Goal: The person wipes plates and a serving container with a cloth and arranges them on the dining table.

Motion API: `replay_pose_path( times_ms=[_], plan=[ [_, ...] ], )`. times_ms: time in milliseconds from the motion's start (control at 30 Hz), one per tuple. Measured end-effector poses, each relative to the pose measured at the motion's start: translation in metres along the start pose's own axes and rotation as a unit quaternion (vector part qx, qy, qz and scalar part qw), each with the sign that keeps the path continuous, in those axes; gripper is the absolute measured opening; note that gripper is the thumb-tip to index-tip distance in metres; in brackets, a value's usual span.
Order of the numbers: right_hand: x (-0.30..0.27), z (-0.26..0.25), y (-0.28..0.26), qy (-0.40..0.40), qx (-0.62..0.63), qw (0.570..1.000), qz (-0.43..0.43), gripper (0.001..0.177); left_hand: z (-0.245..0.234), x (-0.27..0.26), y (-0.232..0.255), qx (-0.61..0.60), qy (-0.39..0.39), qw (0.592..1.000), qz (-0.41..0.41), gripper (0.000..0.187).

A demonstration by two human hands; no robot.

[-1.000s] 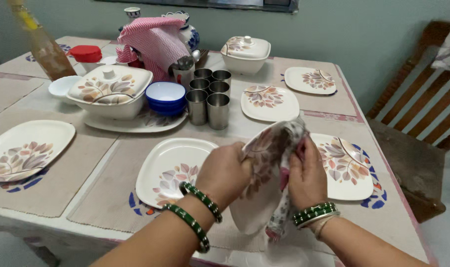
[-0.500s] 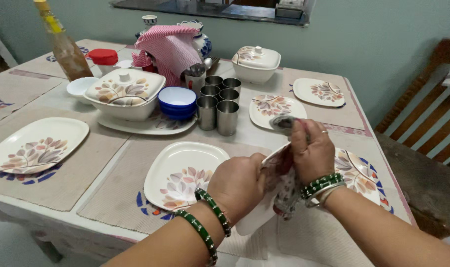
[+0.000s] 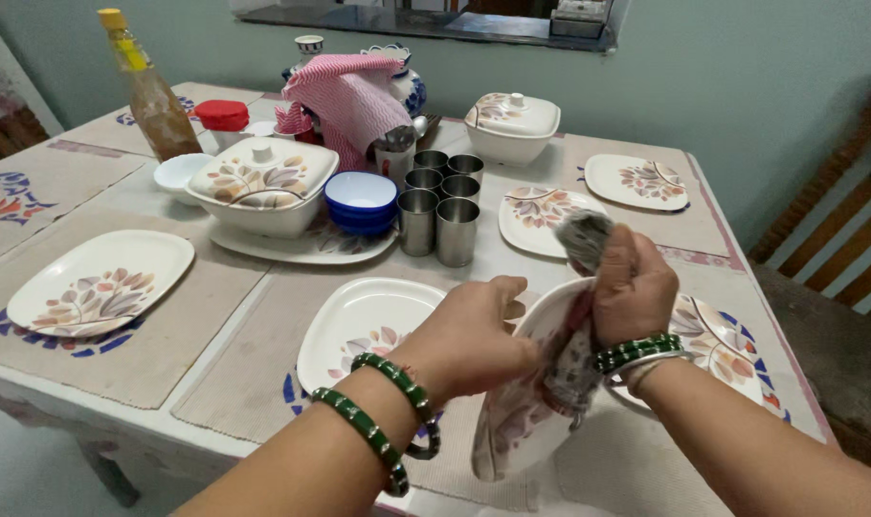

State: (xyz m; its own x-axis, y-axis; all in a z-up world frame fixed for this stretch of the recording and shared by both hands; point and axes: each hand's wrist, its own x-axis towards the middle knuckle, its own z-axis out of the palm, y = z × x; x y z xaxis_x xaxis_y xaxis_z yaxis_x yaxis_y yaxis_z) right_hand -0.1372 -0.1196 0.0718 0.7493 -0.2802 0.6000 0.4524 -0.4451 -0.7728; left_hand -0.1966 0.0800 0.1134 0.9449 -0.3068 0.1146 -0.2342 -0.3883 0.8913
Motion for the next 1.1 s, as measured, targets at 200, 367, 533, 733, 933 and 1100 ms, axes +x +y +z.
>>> replay_pose_path(
  times_ms=[200,367,533,733,933,1100],
  plan=[
    [-0.008,0.025,-0.030,-0.047,-0.064,0.951,-0.298,0.033,0.023,-0.001,0.004,0.234,0.060,0.969,0.048,0.017],
    [-0.006,0.026,-0.023,-0.049,-0.095,0.962,-0.250,0.034,0.025,0.001,-0.002,0.258,0.062,0.961,0.075,0.011],
    [-0.004,0.027,-0.018,-0.022,-0.092,0.970,-0.225,0.035,0.023,0.007,-0.005,0.277,0.055,0.954,0.098,0.010],
    [0.004,0.033,-0.009,0.003,-0.096,0.982,-0.160,0.041,0.022,0.002,-0.014,0.264,0.067,0.957,0.100,0.010],
    [0.001,0.033,0.033,0.028,-0.114,0.990,0.078,0.056,0.017,-0.026,-0.034,0.239,0.126,0.952,0.144,0.015],
    [-0.018,0.024,0.062,0.053,-0.157,0.979,0.115,0.061,0.009,-0.049,-0.030,0.201,0.122,0.965,0.114,0.026]
  ],
)
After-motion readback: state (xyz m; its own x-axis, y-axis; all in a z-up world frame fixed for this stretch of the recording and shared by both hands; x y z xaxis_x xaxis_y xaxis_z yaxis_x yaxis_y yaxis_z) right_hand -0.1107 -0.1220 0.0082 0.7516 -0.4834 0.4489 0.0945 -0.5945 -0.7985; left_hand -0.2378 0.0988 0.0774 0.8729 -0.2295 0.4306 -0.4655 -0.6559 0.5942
